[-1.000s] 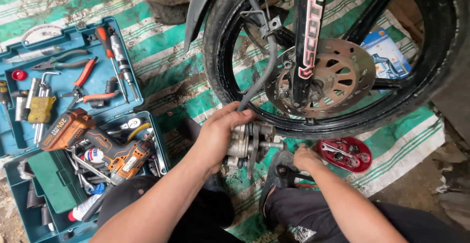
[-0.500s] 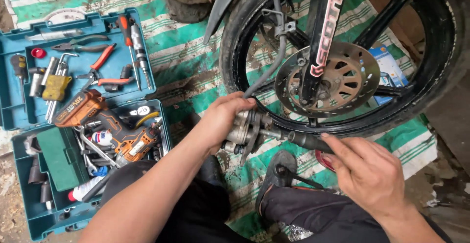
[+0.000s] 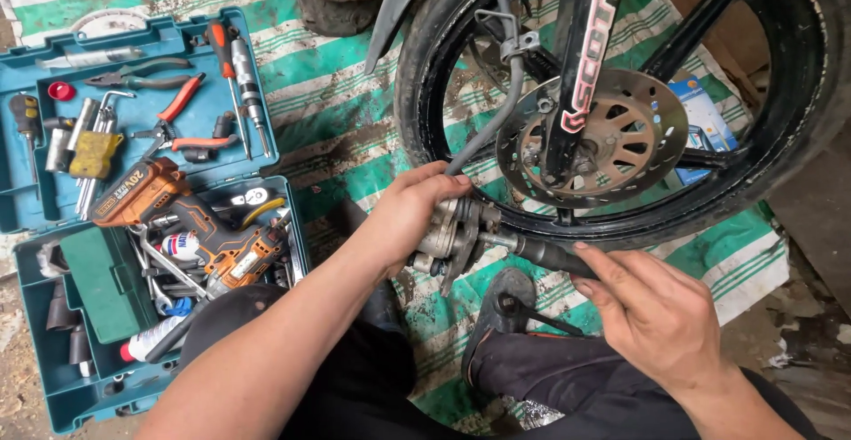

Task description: Loosening and removing the front brake caliper from a motorcycle using a socket wrench.

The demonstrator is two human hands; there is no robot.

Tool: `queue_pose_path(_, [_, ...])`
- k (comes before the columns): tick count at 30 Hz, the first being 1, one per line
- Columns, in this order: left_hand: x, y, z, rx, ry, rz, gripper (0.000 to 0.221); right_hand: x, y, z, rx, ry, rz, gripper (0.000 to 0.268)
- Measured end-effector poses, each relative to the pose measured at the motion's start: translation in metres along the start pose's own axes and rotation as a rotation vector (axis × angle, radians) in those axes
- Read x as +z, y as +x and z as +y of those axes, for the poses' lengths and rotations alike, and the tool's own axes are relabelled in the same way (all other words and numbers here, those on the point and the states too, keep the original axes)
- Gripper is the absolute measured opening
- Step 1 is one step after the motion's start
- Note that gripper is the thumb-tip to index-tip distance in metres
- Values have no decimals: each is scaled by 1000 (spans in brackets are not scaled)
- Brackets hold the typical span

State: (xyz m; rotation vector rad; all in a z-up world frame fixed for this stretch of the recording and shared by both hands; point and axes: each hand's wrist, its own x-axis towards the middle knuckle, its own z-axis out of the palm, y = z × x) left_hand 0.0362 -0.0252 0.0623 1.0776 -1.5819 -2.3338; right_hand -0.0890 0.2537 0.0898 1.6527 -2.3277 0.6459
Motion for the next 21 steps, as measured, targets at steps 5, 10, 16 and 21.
queue_pose_path(5, [-2,-3,0,15,71,-9,50,1,1,1,-82,-27,20,47])
queue_pose_path(10, [-3,-7,2,41,100,-20,46,7,0,3,-142,-153,42,40])
queue_pose_path(16, [-4,-13,8,87,301,-9,43,10,0,7,-212,-152,10,36])
queue_pose_path(21, [-2,-16,13,72,461,23,47,5,-2,7,139,182,-274,37])
